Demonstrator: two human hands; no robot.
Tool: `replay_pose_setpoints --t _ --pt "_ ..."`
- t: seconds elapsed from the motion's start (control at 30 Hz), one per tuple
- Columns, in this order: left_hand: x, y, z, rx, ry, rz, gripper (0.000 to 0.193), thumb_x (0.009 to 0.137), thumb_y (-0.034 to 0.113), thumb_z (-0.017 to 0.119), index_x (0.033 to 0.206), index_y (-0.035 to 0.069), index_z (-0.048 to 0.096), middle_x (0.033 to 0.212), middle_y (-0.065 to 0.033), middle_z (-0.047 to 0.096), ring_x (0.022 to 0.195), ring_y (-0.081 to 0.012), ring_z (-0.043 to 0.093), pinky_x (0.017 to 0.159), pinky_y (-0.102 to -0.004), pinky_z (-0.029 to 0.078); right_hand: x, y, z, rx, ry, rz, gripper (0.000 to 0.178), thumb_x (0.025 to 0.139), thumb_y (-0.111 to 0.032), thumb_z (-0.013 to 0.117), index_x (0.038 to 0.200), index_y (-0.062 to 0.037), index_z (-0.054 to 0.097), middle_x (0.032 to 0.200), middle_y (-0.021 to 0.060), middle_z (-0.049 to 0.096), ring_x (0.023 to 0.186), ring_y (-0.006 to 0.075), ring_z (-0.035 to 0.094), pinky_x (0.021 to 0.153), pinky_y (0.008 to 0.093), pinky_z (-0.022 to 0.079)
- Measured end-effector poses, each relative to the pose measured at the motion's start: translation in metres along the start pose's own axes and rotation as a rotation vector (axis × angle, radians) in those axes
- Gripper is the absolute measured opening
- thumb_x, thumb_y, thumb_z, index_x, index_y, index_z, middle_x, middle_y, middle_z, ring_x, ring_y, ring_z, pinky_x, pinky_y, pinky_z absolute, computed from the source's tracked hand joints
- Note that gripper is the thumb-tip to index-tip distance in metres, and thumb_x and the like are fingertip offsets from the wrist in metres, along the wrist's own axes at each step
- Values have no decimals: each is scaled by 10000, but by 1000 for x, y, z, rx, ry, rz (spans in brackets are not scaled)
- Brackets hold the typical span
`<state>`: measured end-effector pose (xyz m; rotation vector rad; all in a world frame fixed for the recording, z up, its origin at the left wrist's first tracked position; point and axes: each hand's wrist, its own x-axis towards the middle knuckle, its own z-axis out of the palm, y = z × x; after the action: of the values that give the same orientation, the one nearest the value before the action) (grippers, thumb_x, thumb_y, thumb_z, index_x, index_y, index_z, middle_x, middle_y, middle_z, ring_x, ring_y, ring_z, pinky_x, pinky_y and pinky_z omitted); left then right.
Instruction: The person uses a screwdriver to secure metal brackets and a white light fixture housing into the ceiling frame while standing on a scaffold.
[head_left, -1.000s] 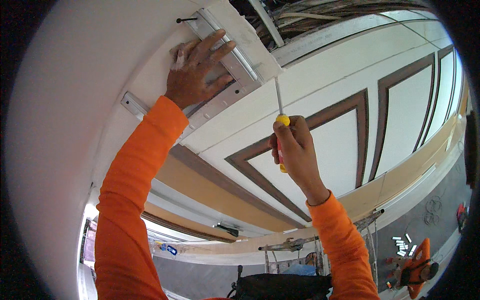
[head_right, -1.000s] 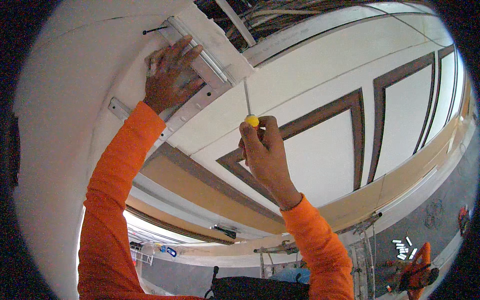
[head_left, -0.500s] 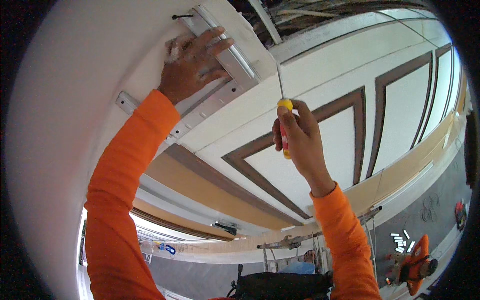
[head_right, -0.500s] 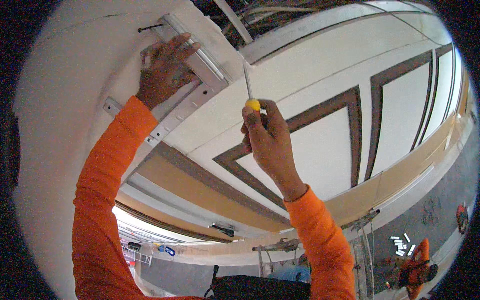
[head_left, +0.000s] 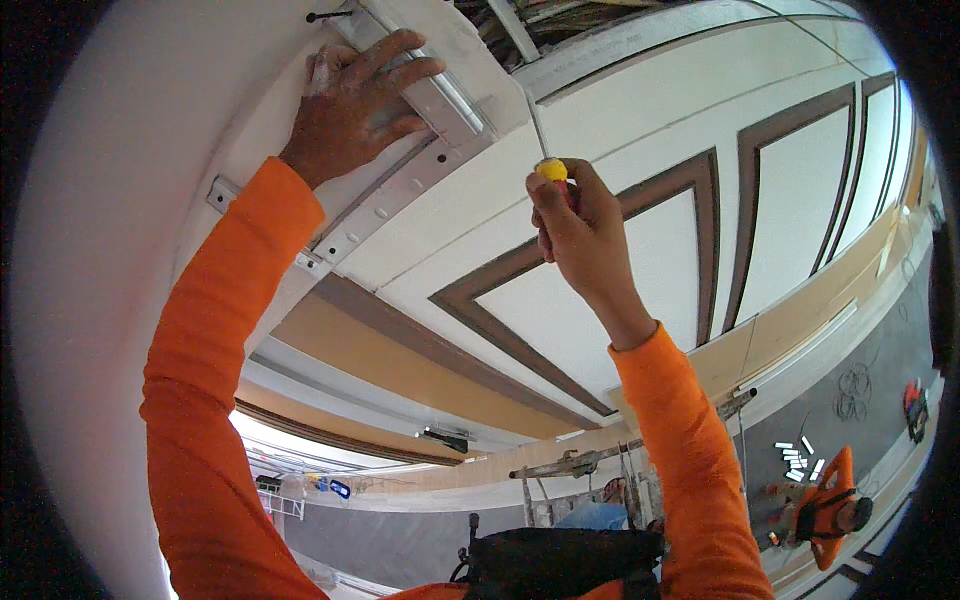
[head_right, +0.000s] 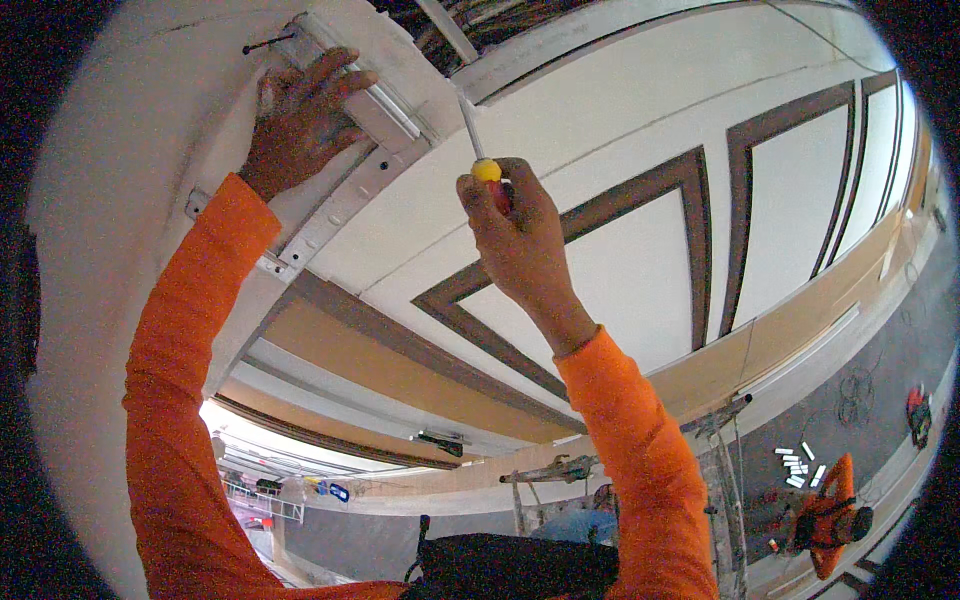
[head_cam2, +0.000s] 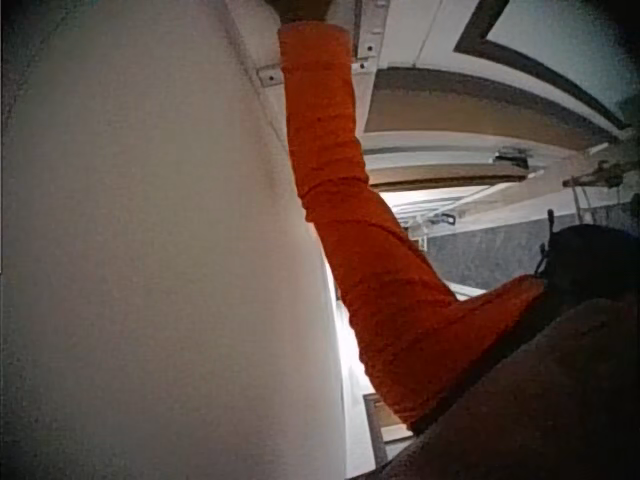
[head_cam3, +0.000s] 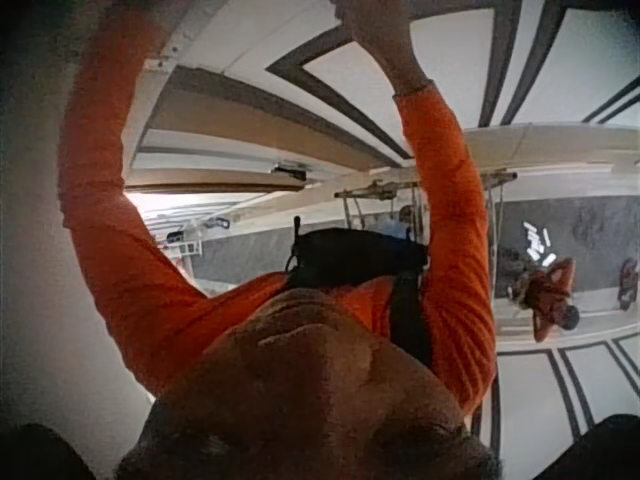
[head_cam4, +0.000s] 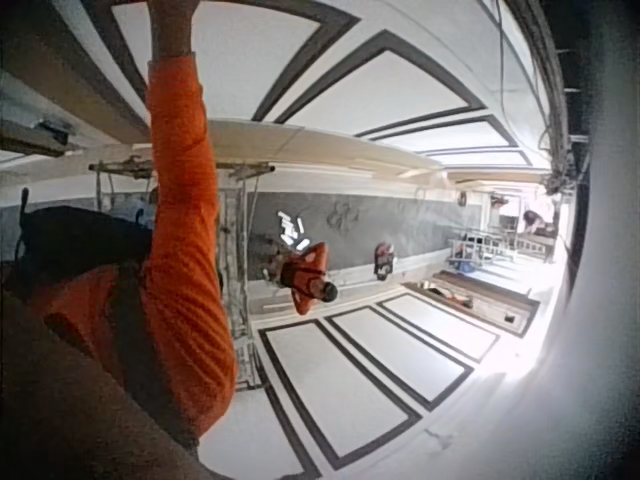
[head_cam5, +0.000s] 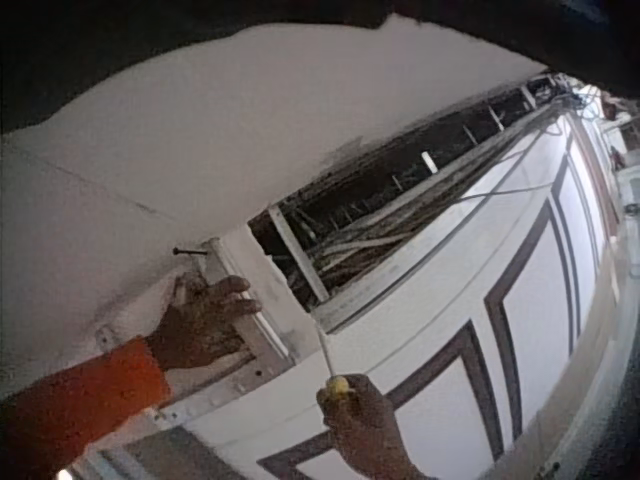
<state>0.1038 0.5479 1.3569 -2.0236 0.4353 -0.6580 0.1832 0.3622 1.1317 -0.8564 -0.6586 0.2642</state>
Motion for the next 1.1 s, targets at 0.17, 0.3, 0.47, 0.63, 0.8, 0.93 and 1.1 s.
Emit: replay_pose_setpoints --t 0.17,0.3,0.47,0.63,0.8,0.93,1.1 --pt "-2 -9 -1 -40 3 47 603 770 436 775 1331 318 588 1492 55 464 1033 -274 566 962 -489 407 19 -5 9 -67 -14 -56 341 1000 -321 617 1082 5 561 706 69 606 596 124 527 534 317 431" --pt "-1 -9 -2 -29 -10 56 639 749 456 780 1340 309 586 1483 47 478 1048 -263 568 936 -465 425 40 -15 1 -197 32 -293 326 955 -284 658 1114 -20 551 758 136 669 639 238 653 582 382 496" --pt "-2 -12 1 -4 11 64 639 756 482 766 1345 314 584 1475 53 487 1037 -268 565 917 -451 442 66 -21 16 -295 6 -531 427 840 -227 726 1179 -47 541 748 177 666 706 374 681 632 449 528" --pt "5 -10 0 -42 31 73 652 747 485 771 1346 308 585 1478 47 484 1042 -261 564 920 -455 438 63 0 20 -503 -22 -646 579 840 -282 759 1332 -100 512 975 145 626 795 349 663 707 450 552" --pt "-1 -11 -2 3 10 64 648 759 517 749 1350 307 584 1476 19 495 1056 -240 569 921 -446 412 61 10 31 -419 33 -550 462 844 -284 765 1222 -92 581 1040 137 609 879 339 661 732 435 562" --pt "1 -9 -2 -17 1 56 632 772 531 727 1349 311 588 1467 7 511 1113 -207 571 921 -433 398 55 22 50 -211 146 -495 352 851 -273 763 1090 -50 634 943 140 626 813 349 662 701 425 547" --pt "0 -10 -4 1 19 68 635 770 534 718 1349 303 597 1469 1 515 1154 -173 569 916 -425 392 57 11 41 -268 100 -504 292 861 -266 772 954 -7 675 744 131 625 627 265 638 581 378 517"
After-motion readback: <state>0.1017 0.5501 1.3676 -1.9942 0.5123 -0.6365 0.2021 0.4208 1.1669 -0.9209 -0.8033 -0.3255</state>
